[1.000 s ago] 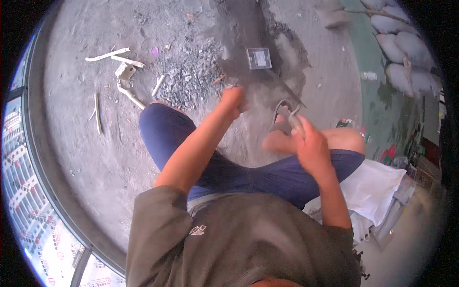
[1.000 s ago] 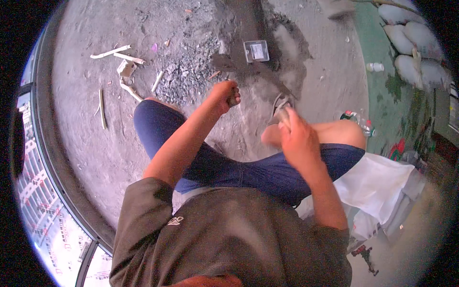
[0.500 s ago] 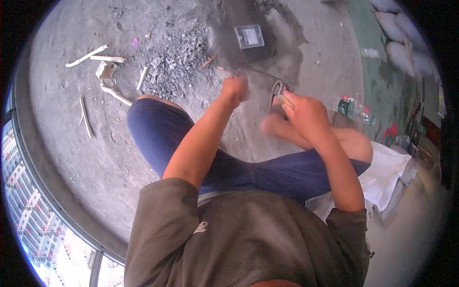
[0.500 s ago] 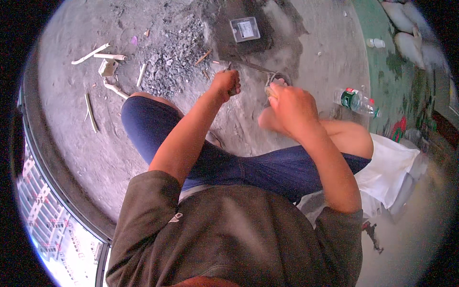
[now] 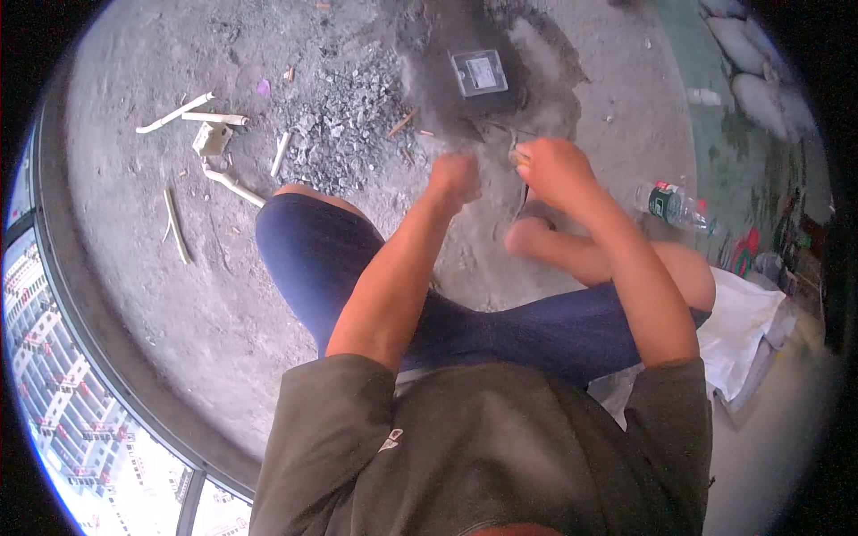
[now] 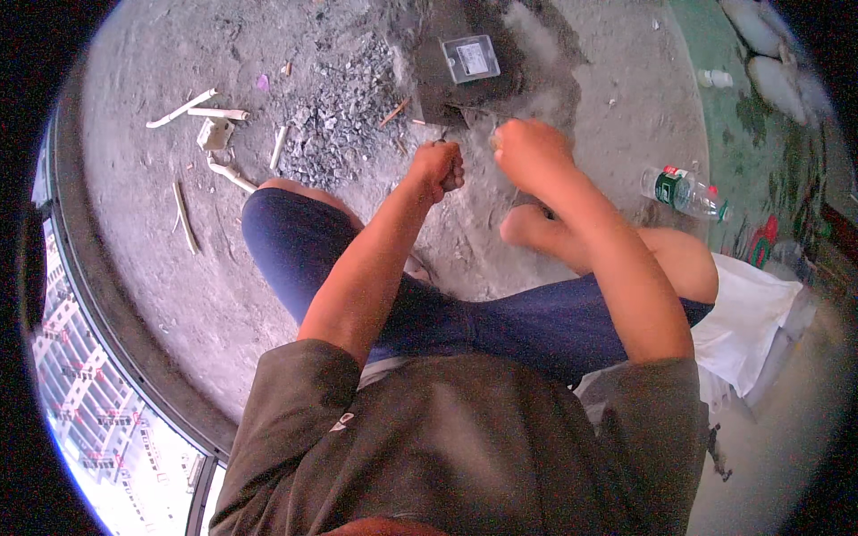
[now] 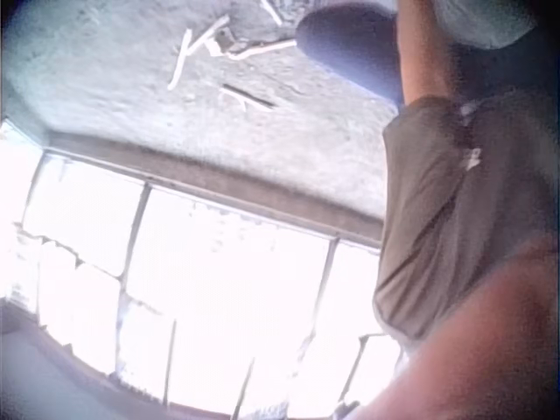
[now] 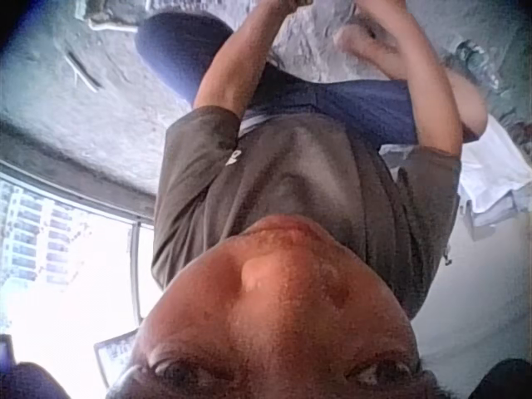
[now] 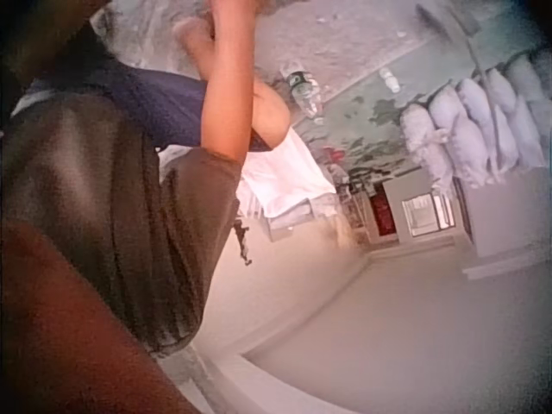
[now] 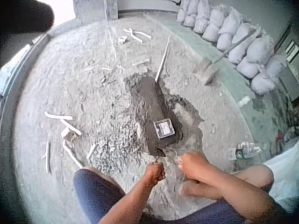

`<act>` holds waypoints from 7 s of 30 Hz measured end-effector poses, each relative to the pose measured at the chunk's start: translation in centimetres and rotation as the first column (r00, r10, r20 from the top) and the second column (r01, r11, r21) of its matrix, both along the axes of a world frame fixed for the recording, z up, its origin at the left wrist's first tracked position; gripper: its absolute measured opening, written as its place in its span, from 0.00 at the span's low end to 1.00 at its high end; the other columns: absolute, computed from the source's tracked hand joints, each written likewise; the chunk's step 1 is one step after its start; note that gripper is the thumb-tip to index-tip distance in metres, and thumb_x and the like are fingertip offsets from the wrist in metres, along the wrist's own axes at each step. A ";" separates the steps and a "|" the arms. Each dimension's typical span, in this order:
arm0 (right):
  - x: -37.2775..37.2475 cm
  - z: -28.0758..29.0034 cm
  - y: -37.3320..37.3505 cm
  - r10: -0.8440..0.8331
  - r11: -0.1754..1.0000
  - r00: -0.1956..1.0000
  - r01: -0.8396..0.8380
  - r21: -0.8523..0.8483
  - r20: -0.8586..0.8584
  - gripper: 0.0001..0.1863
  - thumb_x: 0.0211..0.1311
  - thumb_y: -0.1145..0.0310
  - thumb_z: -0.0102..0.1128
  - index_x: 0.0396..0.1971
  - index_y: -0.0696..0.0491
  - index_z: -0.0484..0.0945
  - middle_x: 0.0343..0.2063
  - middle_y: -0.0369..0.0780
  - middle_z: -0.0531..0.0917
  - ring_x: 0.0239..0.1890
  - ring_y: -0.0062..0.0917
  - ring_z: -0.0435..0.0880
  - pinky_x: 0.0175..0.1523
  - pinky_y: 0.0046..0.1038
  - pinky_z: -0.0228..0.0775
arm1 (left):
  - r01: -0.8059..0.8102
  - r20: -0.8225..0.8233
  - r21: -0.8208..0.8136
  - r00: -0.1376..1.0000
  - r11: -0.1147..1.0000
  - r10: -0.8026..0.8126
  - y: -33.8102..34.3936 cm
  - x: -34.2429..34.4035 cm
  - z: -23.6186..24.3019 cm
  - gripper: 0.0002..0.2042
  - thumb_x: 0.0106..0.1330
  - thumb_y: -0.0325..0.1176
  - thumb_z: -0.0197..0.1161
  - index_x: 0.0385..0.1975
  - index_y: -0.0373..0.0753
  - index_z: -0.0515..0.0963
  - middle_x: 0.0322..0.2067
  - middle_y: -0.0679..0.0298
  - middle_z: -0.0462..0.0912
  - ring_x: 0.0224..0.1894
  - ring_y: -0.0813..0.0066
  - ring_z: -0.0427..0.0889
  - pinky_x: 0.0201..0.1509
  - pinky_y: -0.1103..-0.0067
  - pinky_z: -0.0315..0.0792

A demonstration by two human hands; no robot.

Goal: Applying mortar and cleaning around a floor-mounted electrical box using a trowel.

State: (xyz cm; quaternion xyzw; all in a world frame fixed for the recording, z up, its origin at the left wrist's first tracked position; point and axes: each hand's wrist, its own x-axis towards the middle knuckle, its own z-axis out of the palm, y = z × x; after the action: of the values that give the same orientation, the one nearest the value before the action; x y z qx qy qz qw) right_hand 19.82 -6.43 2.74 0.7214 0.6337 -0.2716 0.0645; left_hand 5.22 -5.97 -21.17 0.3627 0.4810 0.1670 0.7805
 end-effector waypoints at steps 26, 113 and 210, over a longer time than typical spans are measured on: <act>0.7 5.2 -1.4 -0.050 0.996 0.999 0.049 -0.076 -0.011 0.09 0.54 0.66 0.56 0.34 0.52 0.78 0.25 0.47 0.81 0.31 0.43 0.80 0.36 0.42 0.71 | -0.189 0.085 -0.513 0.960 0.838 0.268 1.0 1.1 7.8 0.06 0.53 0.25 0.51 0.16 0.38 0.66 0.13 0.62 0.67 0.11 0.70 0.66 0.13 0.77 0.64; 1.3 6.2 -1.7 0.126 0.989 0.972 -0.140 0.057 0.200 0.15 0.53 0.66 0.55 0.42 0.50 0.76 0.30 0.46 0.80 0.33 0.40 0.80 0.38 0.38 0.72 | -0.171 -0.298 0.032 0.939 0.985 0.172 0.6 0.5 10.2 0.15 0.54 0.27 0.56 0.39 0.32 0.62 0.23 0.58 0.72 0.16 0.71 0.72 0.14 0.74 0.68; 12.0 0.0 2.8 0.635 0.753 0.765 -0.644 0.131 0.109 0.25 0.48 0.72 0.62 0.49 0.38 0.74 0.32 0.39 0.77 0.35 0.36 0.77 0.41 0.34 0.72 | 0.541 -0.496 0.538 0.823 0.647 -0.276 2.8 -1.9 10.0 0.16 0.47 0.38 0.66 0.37 0.42 0.77 0.30 0.56 0.81 0.35 0.54 0.80 0.39 0.66 0.72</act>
State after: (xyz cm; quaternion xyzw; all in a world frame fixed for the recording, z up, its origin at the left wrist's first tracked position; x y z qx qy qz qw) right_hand 31.85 -3.61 2.72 0.4716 0.8597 -0.1604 0.1131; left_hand 3.27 -3.18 -11.13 0.7386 0.4318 0.0698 0.5131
